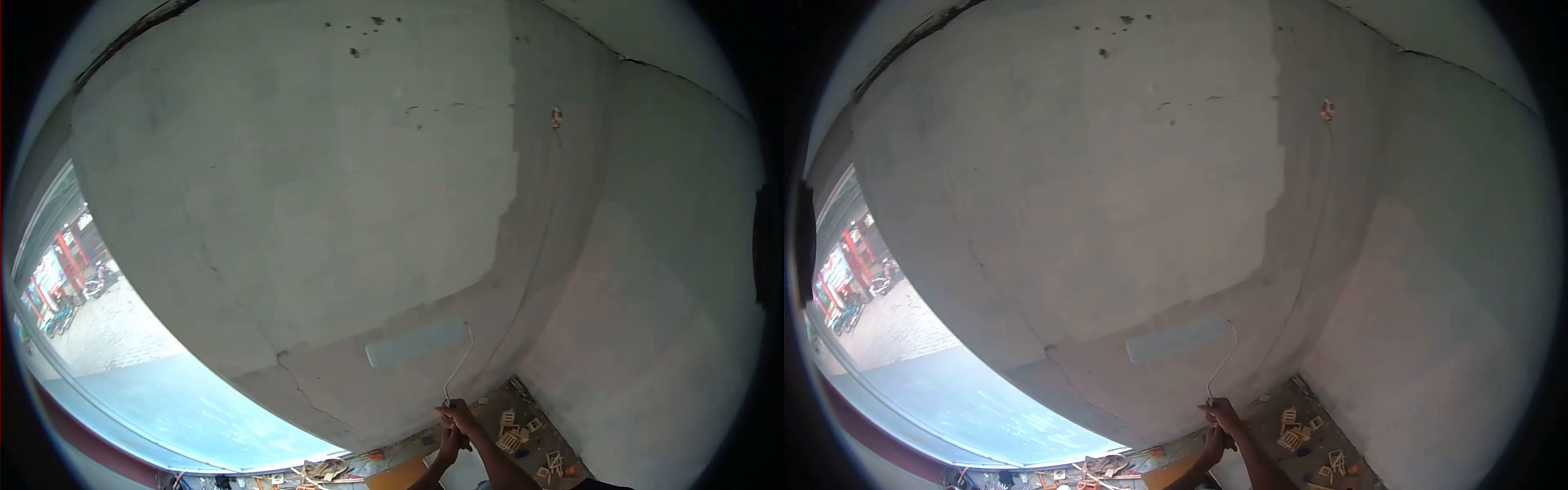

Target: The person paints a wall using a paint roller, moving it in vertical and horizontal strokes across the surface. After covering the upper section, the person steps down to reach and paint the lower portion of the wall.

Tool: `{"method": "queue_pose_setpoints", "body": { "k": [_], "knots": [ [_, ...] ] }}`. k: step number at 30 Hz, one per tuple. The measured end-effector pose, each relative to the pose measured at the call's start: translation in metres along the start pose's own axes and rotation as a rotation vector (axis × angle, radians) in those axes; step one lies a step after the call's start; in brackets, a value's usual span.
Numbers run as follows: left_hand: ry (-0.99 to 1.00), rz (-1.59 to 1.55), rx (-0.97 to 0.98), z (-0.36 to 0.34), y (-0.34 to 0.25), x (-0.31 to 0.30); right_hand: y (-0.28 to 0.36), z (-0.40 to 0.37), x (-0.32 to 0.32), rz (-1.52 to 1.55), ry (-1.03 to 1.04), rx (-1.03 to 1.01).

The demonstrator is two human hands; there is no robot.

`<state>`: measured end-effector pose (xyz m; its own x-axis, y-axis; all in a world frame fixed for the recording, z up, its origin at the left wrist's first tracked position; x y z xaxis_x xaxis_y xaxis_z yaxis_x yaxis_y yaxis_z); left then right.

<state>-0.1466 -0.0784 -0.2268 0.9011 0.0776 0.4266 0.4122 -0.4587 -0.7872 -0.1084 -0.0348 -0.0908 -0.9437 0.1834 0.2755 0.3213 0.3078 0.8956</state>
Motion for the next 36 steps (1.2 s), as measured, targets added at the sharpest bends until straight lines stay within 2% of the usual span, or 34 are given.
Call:
{"method": "queue_pose_setpoints", "body": {
  "k": [4,7,10,13,16,18,21,24,25,27,29,32,33,36],
  "knots": [
    [0.022,0.036,0.133,-0.034,-0.054,0.062,0.055,-0.011,-0.027,-0.011,-0.082,-0.090],
    [-0.011,0.201,0.260,-0.056,-0.105,0.104,0.109,-0.025,-0.052,-0.662,-0.234,-0.508],
    [0.004,0.391,0.373,-0.050,-0.115,0.125,0.137,-0.045,-0.067,-0.753,-0.310,-0.542],
    [0.071,0.474,0.499,-0.032,-0.113,0.153,0.154,-0.064,-0.082,-0.729,-0.512,-0.715],
    [0.238,0.459,0.640,-0.029,-0.107,0.188,0.177,-0.072,-0.105,-0.779,-0.598,-0.675],
    [0.358,0.551,0.788,-0.018,-0.101,0.214,0.190,-0.064,-0.130,-0.566,-0.554,-0.725],
    [0.532,0.573,0.855,-0.043,-0.152,0.271,0.222,-0.051,-0.154,-0.331,-0.524,-0.805],
    [0.665,1.407,0.943,-0.051,-0.188,0.305,0.278,-0.050,-0.173,-0.173,-0.537,-0.787],
    [0.665,1.244,1.009,-0.045,-0.191,0.307,0.301,-0.051,-0.180,-0.131,-0.542,-0.769],
    [0.603,1.208,1.047,-0.029,-0.196,0.311,0.340,-0.044,-0.194,-0.249,-0.592,-0.731],
    [0.532,1.117,1.124,-0.013,-0.210,0.318,0.378,-0.031,-0.210,-0.315,-0.644,-0.861],
    [0.298,1.268,1.039,0.010,-0.239,0.330,0.434,-0.012,-0.214,-0.387,-0.647,-1.011],
    [0.288,1.199,1.095,0.000,-0.256,0.340,0.450,-0.007,-0.214,-0.407,-0.636,-1.050],
    [0.174,1.415,1.132,0.006,-0.272,0.356,0.495,0.035,-0.218,-0.512,-0.664,-1.194]
  ]
}}
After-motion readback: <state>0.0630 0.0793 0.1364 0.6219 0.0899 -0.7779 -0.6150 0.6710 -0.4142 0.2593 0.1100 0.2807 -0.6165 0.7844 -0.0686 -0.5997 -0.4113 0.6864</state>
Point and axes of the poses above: each hand's wrist, its own z-axis towards the middle knuckle, its own x-axis out of the palm, y = z × x, the point moved 6 cm from there along z, towards the middle knuckle, and after that the axes turned 15 degrees about -y, right-handed, at the moved point
